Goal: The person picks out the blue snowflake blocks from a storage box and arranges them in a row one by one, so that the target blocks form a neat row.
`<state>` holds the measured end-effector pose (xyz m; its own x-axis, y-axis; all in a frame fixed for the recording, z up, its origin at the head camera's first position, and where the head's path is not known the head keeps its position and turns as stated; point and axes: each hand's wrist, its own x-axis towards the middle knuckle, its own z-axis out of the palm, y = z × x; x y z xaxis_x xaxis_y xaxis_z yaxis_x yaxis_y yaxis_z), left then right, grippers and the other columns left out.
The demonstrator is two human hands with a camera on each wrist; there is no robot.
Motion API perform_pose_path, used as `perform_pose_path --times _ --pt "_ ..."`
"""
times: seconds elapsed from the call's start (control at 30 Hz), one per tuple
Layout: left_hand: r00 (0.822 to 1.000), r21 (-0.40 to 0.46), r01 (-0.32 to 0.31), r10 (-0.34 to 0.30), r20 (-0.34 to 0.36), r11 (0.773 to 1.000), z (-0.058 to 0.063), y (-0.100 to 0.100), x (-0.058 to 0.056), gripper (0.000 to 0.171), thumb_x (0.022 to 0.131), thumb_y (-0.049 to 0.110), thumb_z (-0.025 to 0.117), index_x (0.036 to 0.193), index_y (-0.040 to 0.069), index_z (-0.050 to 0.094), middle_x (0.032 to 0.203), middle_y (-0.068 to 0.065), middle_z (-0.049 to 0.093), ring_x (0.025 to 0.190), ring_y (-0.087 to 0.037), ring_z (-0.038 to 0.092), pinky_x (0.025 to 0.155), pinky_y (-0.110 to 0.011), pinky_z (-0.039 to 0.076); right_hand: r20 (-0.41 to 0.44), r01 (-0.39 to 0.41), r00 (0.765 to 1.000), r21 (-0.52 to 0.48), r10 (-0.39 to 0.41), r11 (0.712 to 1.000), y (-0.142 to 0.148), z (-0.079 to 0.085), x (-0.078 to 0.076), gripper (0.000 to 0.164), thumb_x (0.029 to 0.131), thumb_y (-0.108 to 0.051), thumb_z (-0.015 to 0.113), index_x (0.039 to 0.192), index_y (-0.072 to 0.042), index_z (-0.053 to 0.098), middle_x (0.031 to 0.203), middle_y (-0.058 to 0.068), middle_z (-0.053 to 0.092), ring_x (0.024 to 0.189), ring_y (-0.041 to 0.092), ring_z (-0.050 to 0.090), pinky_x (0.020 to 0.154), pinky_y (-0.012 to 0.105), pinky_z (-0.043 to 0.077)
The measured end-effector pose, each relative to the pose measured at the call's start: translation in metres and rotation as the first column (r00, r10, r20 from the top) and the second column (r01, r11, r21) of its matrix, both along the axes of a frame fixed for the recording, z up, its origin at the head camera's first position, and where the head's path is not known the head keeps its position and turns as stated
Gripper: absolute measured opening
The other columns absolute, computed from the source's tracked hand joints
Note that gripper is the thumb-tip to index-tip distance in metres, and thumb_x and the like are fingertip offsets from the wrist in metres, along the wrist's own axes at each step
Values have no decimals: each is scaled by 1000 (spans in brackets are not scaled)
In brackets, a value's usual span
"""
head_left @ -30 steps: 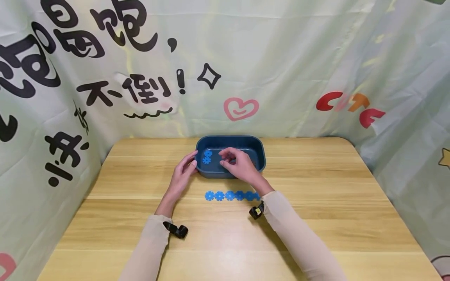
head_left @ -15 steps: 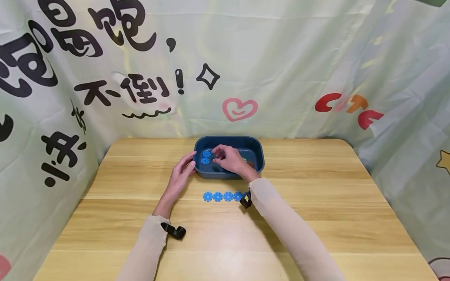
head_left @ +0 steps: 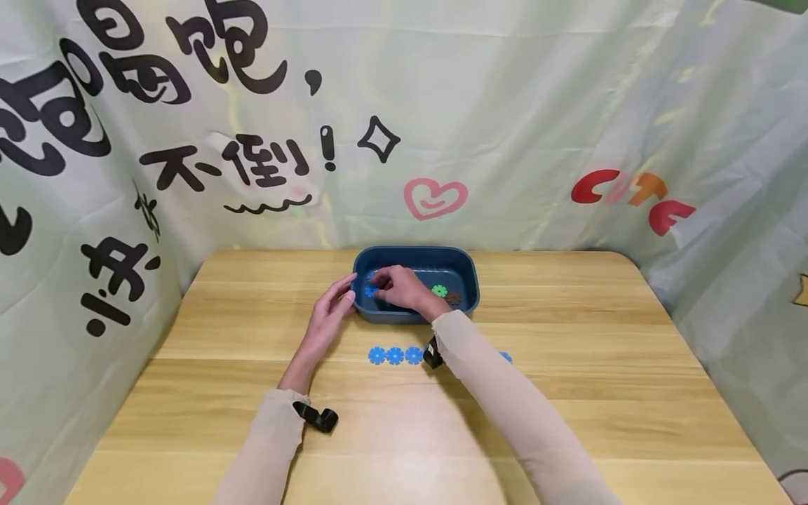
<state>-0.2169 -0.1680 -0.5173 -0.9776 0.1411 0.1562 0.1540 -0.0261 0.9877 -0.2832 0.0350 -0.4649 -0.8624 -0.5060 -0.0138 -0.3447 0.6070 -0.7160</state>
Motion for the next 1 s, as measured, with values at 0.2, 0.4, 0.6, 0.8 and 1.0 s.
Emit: perform_pose_path --times 0.2,0.4,0.6,0.8,1.0 --pt "1000 10 1 -1 0 1000 1 3 -2 49 108 30 54 153 11 49 155 -13 45 136 -30 52 102 -30 53 7 -25 1000 9 25 1000 0 -1 -2 27 96 -4 71 122 -1 72 109 13 72 98 24 67 92 36 58" --pt "1000 7 -13 13 -2 1000 0 2 -2 45 109 27 54 152 14 51 152 -12 48 135 -30 52 100 -30 54 -22 -84 996 56 86 995 -5 -4 -5 25 94 -7 74 119 -2 73 102 10 73 95 21 67 90 33 57" --pt "1000 11 -21 21 -7 1000 0 2 -1 44 108 27 56 150 14 53 150 -12 51 134 -29 53 99 -29 55 -55 -129 989 111 135 985 -8 -5 -6 24 92 -10 78 116 -5 76 101 9 73 93 21 67 87 32 57" --pt "1000 8 -23 23 -1 1000 -1 1 0 45 108 27 55 151 15 52 151 -14 49 135 -30 52 100 -27 54 -37 -105 993 76 108 992 -7 -6 -5 22 90 -8 80 111 -5 75 99 8 73 92 20 67 86 31 57" --pt "1000 4 -9 9 -1 1000 -1 1 0 48 108 30 54 153 13 50 154 -13 47 137 -31 51 103 -32 52 -14 -51 999 3 51 999 -1 -5 -4 13 94 -1 71 106 -5 71 87 5 69 79 17 62 77 28 53"
